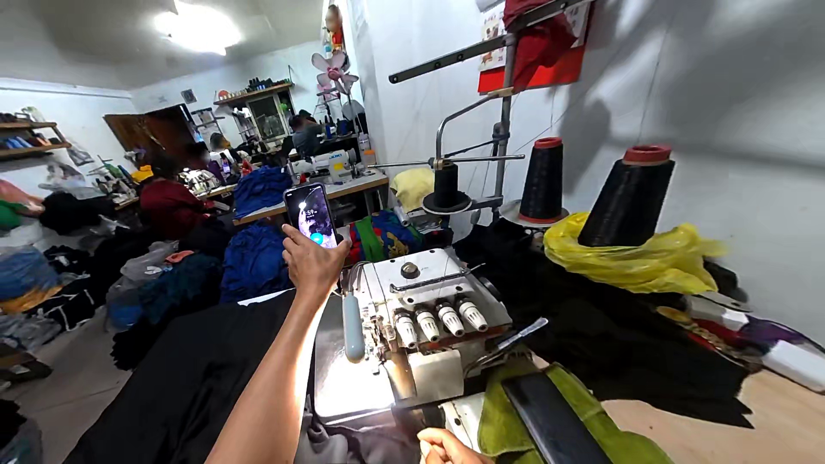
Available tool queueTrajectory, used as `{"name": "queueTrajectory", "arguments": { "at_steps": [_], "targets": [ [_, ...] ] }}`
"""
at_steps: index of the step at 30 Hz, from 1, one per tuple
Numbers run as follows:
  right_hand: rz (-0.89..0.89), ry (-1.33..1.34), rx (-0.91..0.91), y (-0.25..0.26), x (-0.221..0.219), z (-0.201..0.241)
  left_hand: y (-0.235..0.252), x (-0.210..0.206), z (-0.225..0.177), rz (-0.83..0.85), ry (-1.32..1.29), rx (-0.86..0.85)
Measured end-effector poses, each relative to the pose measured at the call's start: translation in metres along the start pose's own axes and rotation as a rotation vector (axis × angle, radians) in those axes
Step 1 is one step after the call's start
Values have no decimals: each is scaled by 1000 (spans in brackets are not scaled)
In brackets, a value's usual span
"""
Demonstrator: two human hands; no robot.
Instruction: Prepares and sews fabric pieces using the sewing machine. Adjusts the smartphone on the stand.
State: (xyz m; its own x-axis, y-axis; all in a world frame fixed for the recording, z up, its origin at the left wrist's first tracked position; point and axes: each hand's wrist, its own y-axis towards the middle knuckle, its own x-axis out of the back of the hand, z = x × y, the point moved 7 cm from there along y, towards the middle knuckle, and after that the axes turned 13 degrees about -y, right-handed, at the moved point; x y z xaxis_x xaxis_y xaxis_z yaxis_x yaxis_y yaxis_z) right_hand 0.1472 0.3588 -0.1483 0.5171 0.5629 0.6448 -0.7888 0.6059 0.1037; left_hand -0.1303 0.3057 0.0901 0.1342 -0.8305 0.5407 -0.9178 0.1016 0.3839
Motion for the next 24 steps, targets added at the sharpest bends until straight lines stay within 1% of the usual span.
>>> {"name": "queueTrajectory", "arguments": {
  "at_steps": [9, 12, 15, 17, 20, 24],
  "targets": [
    [-8, -5, -5, 0, 0, 0, -5, 4, 6, 36, -32, -44],
    [-13, 11, -8, 0, 0, 1, -2, 11, 11, 86, -155, -84],
    [-16, 14, -2, 0, 0, 1, 6, 20, 18, 117, -325, -163],
    [-23, 11, 3, 0, 0, 1, 11, 26, 22, 144, -385, -186],
    [-17, 4, -7, 0, -1, 0, 22, 28, 29, 202, -391, -197],
    [-30, 4, 4, 1, -1, 2, 40, 31, 28, 219, -342, -168]
  ]
}}
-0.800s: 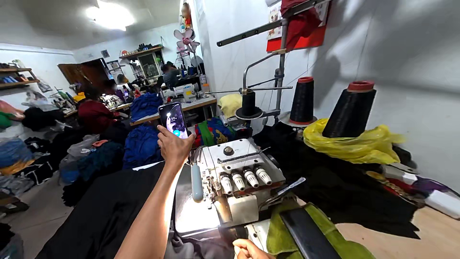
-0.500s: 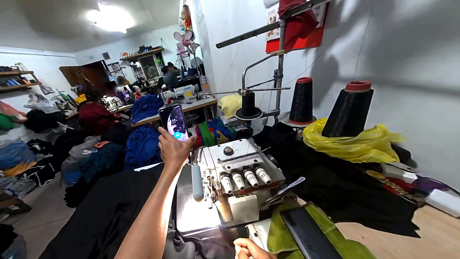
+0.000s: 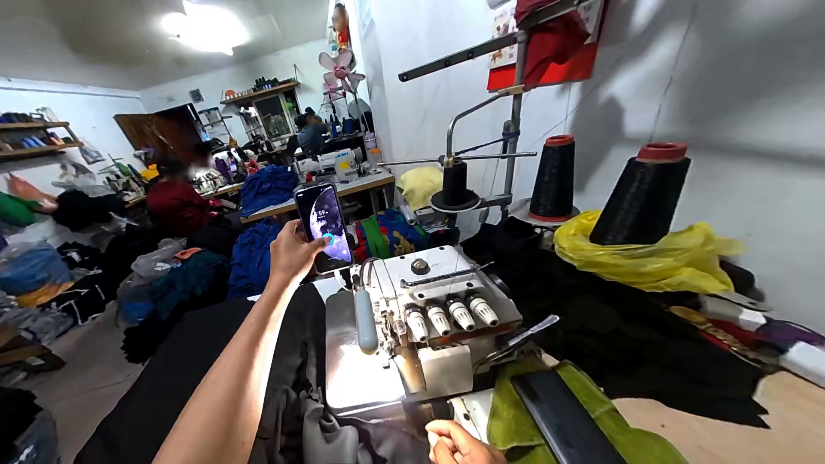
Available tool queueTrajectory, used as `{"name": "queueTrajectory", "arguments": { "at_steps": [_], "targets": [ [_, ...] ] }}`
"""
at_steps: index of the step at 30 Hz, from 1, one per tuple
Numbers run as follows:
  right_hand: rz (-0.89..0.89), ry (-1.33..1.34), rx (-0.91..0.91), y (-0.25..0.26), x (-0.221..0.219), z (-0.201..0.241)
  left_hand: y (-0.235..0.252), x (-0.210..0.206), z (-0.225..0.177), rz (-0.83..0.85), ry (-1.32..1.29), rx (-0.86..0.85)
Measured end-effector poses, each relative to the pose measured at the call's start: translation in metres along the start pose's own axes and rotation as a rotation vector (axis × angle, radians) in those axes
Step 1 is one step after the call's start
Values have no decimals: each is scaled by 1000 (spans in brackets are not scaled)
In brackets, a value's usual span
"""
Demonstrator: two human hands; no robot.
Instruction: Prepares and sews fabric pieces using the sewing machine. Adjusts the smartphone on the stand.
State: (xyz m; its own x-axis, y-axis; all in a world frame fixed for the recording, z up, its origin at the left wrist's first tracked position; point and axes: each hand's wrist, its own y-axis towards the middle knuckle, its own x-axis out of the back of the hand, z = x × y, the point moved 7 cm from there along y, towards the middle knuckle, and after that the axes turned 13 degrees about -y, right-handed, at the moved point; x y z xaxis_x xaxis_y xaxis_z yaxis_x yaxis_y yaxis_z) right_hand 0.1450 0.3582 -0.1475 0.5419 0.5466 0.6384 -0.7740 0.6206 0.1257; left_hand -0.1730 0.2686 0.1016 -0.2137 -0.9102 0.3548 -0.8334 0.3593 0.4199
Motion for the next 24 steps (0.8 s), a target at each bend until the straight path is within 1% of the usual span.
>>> {"name": "queueTrajectory", "arguments": {
  "at_steps": [2, 6, 13, 18, 24],
  "targets": [
    [-11, 4, 7, 1, 0, 1, 7, 4, -5, -11, -19, 24],
    [-9, 6, 0, 0, -1, -1, 15, 13, -9, -41, -144, 57],
    [17, 19, -37, -2, 1, 0, -2, 16, 0, 32, -224, 98],
    [41, -5, -75, 0, 2, 0, -15, 10, 5, 86, -213, 135],
    [51, -53, -115, 6, -3, -4, -25, 4, 7, 111, -184, 184]
  ]
}}
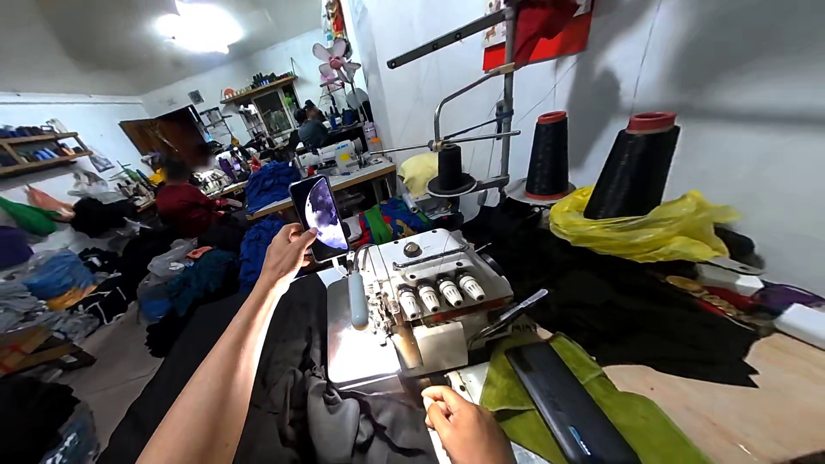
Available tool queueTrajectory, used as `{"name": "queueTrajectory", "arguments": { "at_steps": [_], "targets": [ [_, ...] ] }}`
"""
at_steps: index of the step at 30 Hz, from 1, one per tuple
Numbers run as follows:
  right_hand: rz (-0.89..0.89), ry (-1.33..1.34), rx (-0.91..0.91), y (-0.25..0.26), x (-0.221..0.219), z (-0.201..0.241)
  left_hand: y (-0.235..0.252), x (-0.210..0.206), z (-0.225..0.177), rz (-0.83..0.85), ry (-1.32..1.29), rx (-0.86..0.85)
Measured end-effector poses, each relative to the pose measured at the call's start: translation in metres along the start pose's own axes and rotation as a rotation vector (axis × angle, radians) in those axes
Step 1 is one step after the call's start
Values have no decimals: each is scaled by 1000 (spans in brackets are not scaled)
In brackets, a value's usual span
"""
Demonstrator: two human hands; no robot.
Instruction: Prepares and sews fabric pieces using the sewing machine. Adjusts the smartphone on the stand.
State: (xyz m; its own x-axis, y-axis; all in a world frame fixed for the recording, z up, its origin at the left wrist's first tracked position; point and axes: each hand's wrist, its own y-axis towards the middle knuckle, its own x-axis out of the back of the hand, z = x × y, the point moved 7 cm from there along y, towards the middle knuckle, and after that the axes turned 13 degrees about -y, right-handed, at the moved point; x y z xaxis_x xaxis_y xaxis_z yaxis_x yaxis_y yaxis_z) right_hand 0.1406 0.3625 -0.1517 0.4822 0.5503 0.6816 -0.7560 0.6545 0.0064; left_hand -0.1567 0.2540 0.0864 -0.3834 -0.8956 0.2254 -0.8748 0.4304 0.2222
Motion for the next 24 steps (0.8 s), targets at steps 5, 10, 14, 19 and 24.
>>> {"name": "queueTrajectory", "arguments": {
  "at_steps": [5, 10, 14, 19, 24],
  "targets": [
    [13, 1, -4, 0, 0, -1, 0, 1, 4, 10, 57, 12],
    [7, -6, 5, 1, 0, -2, -1, 0, 6, 18, 62, 12],
    [6, -1, 8, 1, 0, -1, -2, 2, 6, 17, 52, 20],
    [22, -1, -13, 2, -1, -2, -1, 4, 4, 18, 28, 27],
    [19, -1, -5, 2, 0, -1, -1, 5, -1, 23, 43, 20]
  ]
}}
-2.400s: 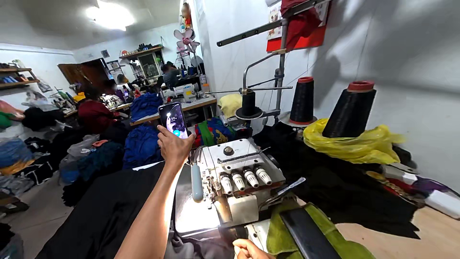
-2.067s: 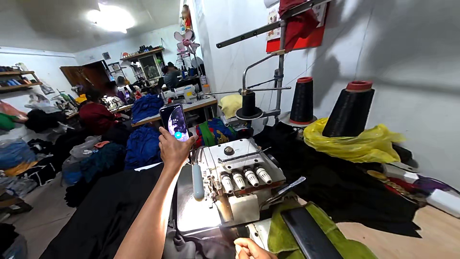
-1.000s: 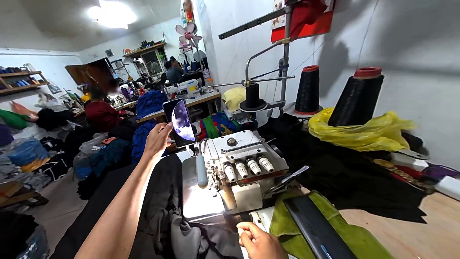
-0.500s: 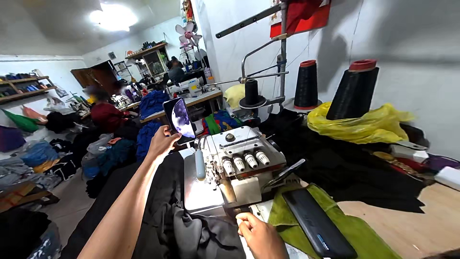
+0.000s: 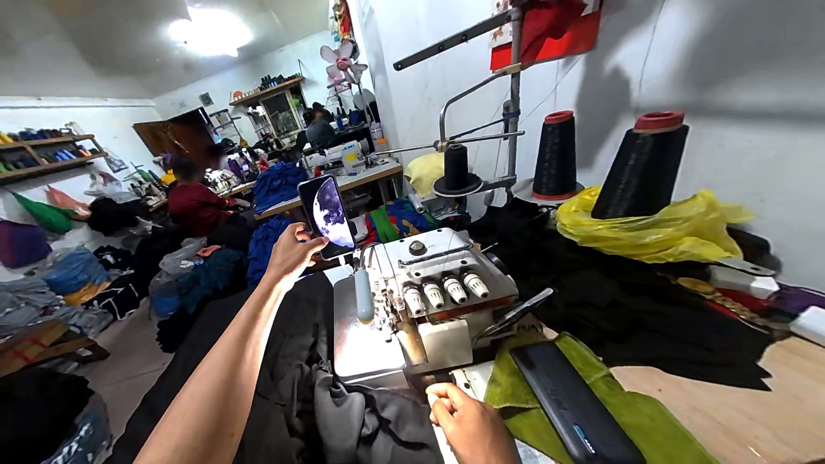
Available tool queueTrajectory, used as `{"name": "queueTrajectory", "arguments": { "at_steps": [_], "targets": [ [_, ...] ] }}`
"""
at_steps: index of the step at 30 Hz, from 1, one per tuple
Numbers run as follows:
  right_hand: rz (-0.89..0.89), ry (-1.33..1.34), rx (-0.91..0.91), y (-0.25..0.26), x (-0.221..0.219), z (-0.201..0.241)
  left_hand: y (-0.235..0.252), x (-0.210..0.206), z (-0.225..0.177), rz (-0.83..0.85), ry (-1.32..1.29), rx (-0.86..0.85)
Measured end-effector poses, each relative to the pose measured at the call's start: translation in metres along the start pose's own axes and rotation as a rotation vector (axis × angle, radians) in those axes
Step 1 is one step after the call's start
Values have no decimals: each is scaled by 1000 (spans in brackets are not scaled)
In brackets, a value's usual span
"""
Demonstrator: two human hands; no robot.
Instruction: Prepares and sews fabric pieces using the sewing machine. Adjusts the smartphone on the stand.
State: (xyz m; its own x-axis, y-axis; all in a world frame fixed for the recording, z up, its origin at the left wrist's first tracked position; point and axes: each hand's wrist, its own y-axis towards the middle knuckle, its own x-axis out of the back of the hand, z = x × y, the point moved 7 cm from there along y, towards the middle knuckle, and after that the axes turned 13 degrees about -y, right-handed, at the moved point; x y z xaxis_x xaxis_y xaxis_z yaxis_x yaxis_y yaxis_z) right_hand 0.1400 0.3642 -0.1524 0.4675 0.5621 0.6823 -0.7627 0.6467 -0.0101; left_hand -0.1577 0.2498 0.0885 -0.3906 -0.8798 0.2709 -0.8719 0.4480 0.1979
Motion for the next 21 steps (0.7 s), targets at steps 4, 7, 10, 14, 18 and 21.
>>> {"name": "queueTrajectory", "arguments": {
  "at_steps": [4, 7, 10, 14, 18, 21],
  "targets": [
    [-4, 2, 1, 0, 0, 0, 1, -1, 0, 16, 16, 3],
    [-4, 6, -1, 0, 1, 0, 1, 0, 1, 18, 8, 2],
    [-1, 8, -3, 0, 0, 0, 2, 0, 5, 18, 16, 7],
    [-5, 23, 7, -1, 1, 1, 4, 0, 10, 26, 21, 7],
    [-9, 32, 4, -1, 1, 0, 3, -1, 13, 32, 18, 22],
    [-11, 27, 6, -1, 1, 0, 3, -3, 14, 31, 1, 23]
  ]
}}
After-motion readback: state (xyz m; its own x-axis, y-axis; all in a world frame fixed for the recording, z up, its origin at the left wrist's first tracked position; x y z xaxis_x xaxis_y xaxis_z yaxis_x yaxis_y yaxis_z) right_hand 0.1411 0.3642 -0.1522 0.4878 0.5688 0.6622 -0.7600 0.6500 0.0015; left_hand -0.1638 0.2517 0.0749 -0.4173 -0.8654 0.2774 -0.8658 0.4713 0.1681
